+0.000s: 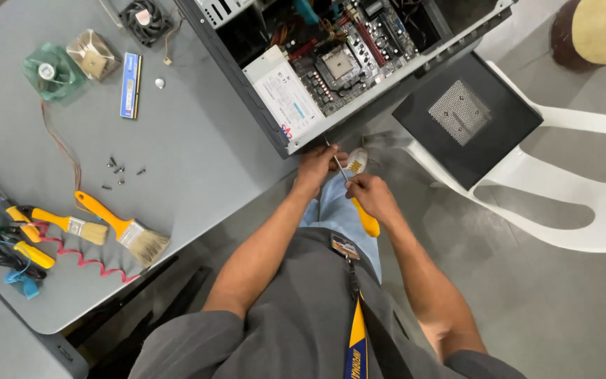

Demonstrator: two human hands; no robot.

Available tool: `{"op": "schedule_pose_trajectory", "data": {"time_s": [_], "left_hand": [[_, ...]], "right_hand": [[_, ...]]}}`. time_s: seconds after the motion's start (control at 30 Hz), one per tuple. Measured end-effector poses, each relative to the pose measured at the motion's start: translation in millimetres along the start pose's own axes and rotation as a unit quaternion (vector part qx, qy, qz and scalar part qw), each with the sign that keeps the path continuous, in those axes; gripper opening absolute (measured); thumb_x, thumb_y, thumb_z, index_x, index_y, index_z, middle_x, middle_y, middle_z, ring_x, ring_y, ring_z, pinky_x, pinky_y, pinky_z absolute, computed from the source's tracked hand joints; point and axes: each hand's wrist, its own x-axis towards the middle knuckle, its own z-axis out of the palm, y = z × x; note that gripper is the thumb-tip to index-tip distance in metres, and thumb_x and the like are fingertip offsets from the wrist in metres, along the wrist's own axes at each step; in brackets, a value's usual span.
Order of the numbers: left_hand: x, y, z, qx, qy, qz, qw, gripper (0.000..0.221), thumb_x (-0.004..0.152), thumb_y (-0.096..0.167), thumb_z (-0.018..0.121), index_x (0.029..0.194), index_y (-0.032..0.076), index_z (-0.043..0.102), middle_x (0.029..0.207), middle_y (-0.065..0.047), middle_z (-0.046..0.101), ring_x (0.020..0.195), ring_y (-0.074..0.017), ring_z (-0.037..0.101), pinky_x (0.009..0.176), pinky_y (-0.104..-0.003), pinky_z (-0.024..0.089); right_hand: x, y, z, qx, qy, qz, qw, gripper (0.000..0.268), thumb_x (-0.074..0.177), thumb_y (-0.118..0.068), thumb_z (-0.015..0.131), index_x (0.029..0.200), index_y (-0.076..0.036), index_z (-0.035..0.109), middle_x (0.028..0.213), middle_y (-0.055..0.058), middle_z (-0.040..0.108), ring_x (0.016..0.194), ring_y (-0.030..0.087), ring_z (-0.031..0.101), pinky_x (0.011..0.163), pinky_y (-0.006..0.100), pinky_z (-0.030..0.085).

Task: The person is disassembling a desktop computer by removing the RAM modules, disconnecting internal cables, and carefully extracting the CPU from the motherboard socket.

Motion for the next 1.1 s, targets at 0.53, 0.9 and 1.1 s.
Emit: {"op": "schedule_pose_trajectory", "data": {"time_s": [0.53,0.9,1.1], "left_hand": [[21.4,-54.2,11.9,-0.212,0.001,-0.019,0.977,0.031,0.098,0.024,0.065,0.118,0.001,0.07,0.107,-0.024,0.074,0.09,-0.0349,0.078,0.073,-0.044,0.066],[57.8,-116.2,-30.1,-0.105,-0.066,-0.131,0.984,0.045,0.1,0.028,0.054,0.14,0.01,0.052,0.117,-0.013,0.072,0.103,-0.0269,0.076,0.089,-0.045,0.06],[50.3,-136.7,-40.6,-0.012,-0.058,-0.127,0.99,0.034,0.098,0.031,0.054,0.128,0.015,0.058,0.113,-0.009,0.072,0.099,-0.0238,0.076,0.083,-0.043,0.06]], "right_hand": [[13.0,43.6,7.4,0.189,0.04,0.039,0.98,0.02,0.093,-0.015,0.073,0.107,0.0,0.071,0.071,0.017,0.067,0.06,0.024,0.068,0.049,0.034,0.058],[-32.2,102.0,-0.4,0.264,0.131,0.115,0.948,0.015,0.094,-0.011,0.074,0.101,0.003,0.071,0.072,0.015,0.061,0.063,0.025,0.068,0.049,0.033,0.057],[-56.5,107.9,3.0,0.278,0.142,0.178,0.933,0.014,0.094,-0.011,0.073,0.102,0.001,0.072,0.074,0.012,0.06,0.065,0.023,0.067,0.047,0.031,0.056]]}}
